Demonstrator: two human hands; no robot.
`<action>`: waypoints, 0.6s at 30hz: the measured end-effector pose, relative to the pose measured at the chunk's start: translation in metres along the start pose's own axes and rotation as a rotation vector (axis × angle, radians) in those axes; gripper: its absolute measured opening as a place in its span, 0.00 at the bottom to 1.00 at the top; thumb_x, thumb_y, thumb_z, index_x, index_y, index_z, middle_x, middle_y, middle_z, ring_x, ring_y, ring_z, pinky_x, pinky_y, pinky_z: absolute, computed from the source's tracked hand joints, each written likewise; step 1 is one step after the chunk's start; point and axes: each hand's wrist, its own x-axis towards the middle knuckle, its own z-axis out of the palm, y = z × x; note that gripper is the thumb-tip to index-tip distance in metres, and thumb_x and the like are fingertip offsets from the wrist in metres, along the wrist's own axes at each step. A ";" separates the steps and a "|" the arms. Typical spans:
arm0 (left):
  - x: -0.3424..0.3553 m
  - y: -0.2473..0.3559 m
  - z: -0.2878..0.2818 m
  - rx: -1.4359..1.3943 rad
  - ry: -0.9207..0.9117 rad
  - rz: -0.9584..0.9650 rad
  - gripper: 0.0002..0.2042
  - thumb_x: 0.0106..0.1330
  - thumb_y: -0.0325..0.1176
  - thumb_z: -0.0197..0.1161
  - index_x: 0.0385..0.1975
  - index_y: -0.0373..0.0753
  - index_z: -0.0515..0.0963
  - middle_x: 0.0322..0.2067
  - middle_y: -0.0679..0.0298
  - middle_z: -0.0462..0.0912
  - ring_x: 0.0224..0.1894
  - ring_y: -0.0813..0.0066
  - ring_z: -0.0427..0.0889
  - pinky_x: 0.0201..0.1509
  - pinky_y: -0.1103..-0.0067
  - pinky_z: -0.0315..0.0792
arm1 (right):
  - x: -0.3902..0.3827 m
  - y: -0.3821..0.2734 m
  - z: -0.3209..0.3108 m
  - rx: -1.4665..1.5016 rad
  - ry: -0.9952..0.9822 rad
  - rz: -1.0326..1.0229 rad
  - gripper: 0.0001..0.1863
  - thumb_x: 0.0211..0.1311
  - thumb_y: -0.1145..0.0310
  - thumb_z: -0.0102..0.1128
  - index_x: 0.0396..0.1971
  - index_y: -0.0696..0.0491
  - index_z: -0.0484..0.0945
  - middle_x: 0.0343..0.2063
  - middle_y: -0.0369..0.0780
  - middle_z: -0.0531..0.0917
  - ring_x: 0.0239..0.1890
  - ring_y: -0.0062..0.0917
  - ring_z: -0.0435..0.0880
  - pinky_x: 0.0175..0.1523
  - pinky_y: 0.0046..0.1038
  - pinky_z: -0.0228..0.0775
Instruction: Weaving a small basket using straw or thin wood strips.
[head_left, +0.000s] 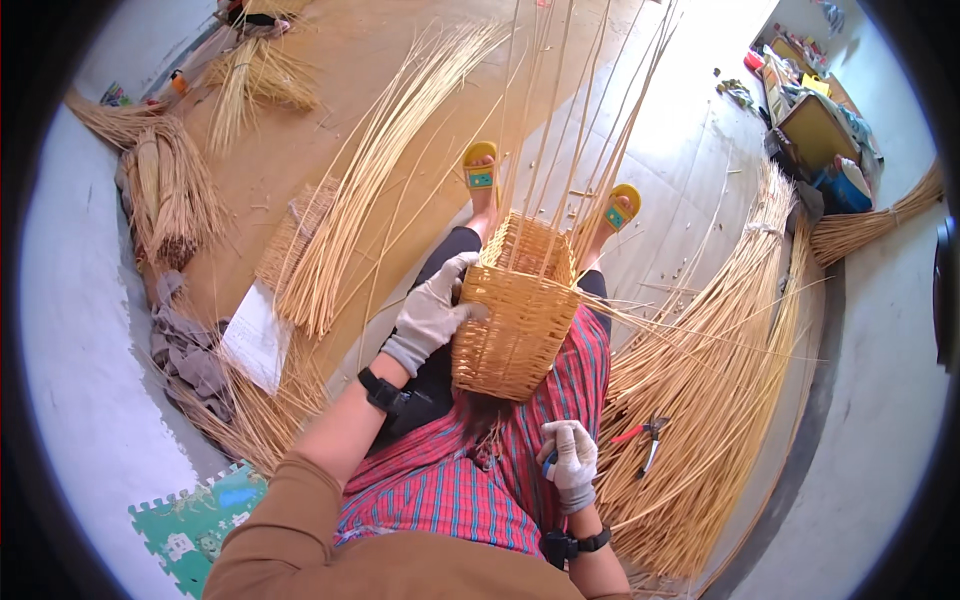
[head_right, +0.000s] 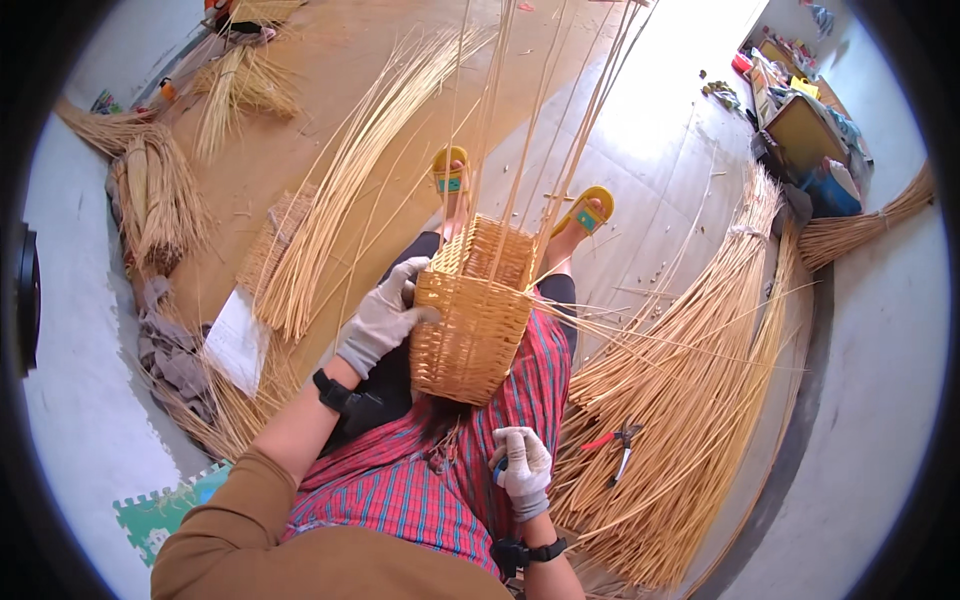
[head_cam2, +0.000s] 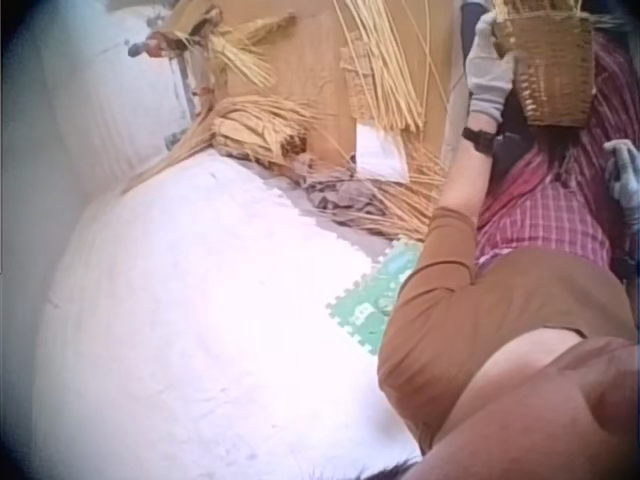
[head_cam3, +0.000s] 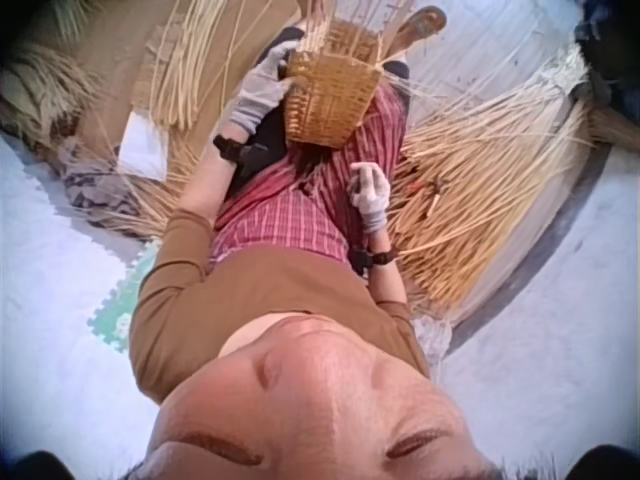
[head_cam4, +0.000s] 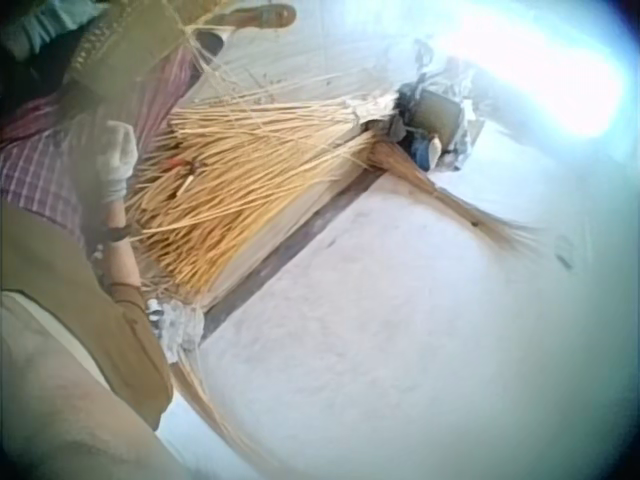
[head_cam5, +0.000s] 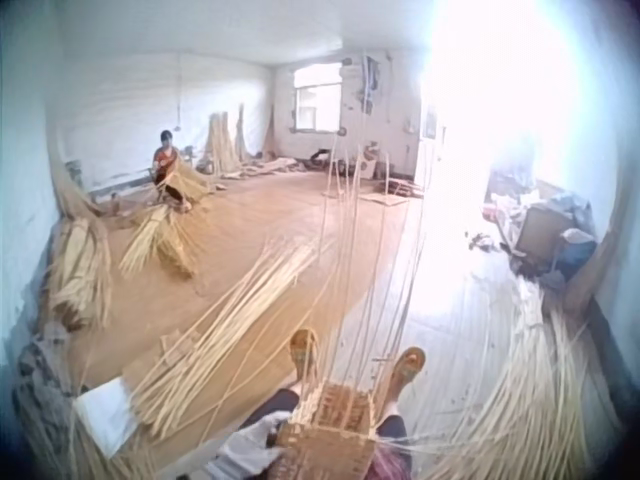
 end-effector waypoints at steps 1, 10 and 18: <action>0.004 0.005 -0.007 0.024 -0.031 -0.066 0.32 0.59 0.28 0.78 0.65 0.43 0.73 0.35 0.65 0.82 0.35 0.79 0.79 0.45 0.77 0.77 | 0.001 0.000 0.000 -0.003 0.001 -0.002 0.17 0.81 0.60 0.50 0.42 0.58 0.81 0.18 0.36 0.80 0.18 0.17 0.76 0.28 0.19 0.66; 0.023 -0.010 -0.014 0.105 -0.014 0.141 0.15 0.62 0.20 0.72 0.49 0.36 0.81 0.35 0.65 0.83 0.36 0.81 0.81 0.43 0.80 0.78 | 0.003 -0.008 0.015 -0.052 0.003 -0.007 0.16 0.80 0.61 0.52 0.42 0.59 0.81 0.19 0.35 0.81 0.20 0.16 0.78 0.28 0.19 0.67; 0.014 -0.011 -0.010 0.167 0.094 0.176 0.18 0.57 0.29 0.77 0.47 0.42 0.80 0.39 0.60 0.84 0.39 0.63 0.86 0.43 0.70 0.79 | 0.064 -0.069 0.080 -0.881 -0.028 -0.456 0.31 0.64 0.65 0.69 0.68 0.49 0.72 0.30 0.45 0.86 0.27 0.35 0.87 0.34 0.35 0.80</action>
